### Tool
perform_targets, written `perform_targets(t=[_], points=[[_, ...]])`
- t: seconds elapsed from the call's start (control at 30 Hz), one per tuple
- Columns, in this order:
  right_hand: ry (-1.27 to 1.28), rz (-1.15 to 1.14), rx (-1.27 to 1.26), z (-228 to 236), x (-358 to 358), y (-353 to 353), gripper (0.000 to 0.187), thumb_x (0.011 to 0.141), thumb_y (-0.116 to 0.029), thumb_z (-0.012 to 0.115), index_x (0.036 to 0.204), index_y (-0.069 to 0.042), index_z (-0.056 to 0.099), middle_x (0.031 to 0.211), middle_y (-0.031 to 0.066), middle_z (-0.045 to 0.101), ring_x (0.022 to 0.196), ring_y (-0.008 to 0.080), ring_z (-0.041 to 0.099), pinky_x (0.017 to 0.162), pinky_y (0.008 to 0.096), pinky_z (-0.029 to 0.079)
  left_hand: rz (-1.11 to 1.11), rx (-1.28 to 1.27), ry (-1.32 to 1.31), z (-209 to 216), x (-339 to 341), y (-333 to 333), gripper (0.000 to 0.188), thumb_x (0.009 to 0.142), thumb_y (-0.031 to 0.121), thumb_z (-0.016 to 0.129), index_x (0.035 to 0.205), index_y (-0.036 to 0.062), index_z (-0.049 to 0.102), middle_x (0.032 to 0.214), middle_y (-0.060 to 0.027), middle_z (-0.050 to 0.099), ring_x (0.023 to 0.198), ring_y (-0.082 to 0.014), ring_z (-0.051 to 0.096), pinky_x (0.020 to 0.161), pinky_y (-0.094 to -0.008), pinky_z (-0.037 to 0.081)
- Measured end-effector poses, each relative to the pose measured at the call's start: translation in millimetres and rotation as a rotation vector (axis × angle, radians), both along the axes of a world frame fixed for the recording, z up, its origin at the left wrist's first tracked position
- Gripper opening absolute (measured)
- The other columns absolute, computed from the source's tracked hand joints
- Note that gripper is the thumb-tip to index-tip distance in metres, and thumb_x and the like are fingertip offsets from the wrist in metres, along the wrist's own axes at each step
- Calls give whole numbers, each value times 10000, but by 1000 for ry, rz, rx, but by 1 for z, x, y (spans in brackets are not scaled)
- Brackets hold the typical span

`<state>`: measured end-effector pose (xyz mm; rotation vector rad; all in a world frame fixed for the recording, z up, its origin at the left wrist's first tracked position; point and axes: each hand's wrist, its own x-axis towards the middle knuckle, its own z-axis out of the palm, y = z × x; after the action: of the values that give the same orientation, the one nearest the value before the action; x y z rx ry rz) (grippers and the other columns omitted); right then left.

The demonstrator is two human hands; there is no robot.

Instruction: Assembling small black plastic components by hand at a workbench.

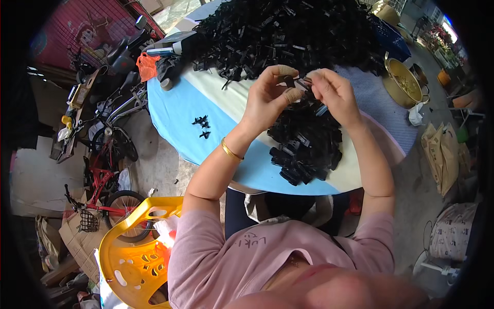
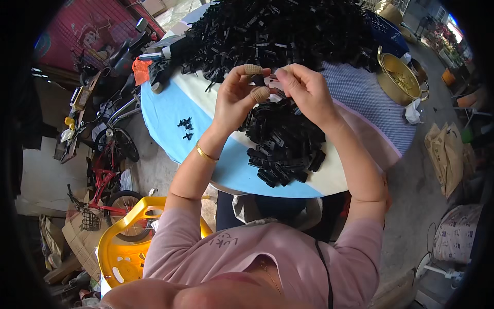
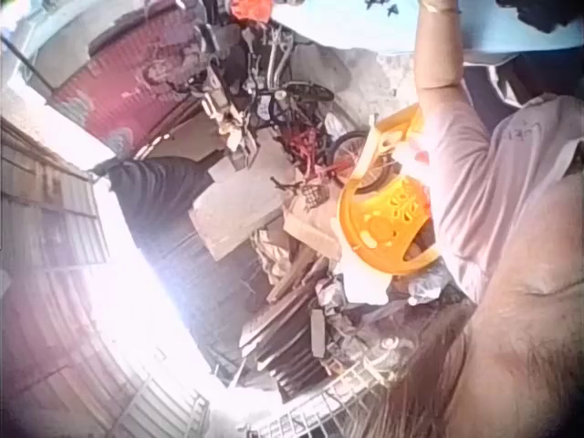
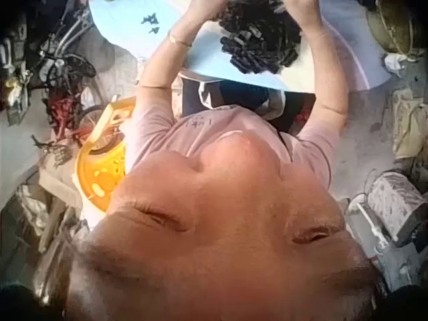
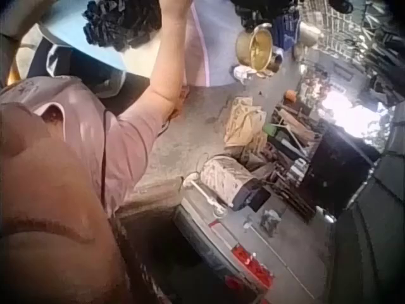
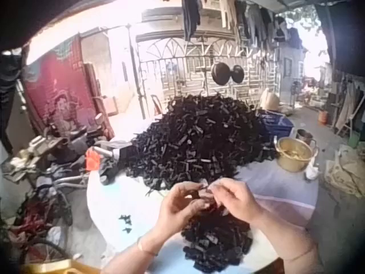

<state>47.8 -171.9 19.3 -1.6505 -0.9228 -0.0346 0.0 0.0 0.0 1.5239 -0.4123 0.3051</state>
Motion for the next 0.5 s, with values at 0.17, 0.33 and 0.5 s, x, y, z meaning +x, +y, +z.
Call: perform_targets(t=[0.17,0.33,0.5], points=[[192,27,-20,1,-11,10,170,889,-108,478,962,-2,590,704,-30,523,617,24,452,542,157,363,-88,-241,72,-4,1,1,319,745,-3,667,1004,9,481,924,-52,565,846,-110,571,732,-224,484],[140,45,-136,2,-9,6,179,888,-108,480,960,10,594,681,-17,534,603,37,467,553,171,383,28,-109,57,-6,0,-1,293,755,-46,633,1003,-7,482,970,-88,586,867,-140,582,758,-251,497],[111,-14,-164,2,-15,9,156,883,-94,478,894,8,596,616,-22,509,567,34,454,525,179,371,39,-163,-5,-9,1,-3,262,757,-44,634,976,-13,494,974,-92,592,856,-126,580,750,-240,496]])
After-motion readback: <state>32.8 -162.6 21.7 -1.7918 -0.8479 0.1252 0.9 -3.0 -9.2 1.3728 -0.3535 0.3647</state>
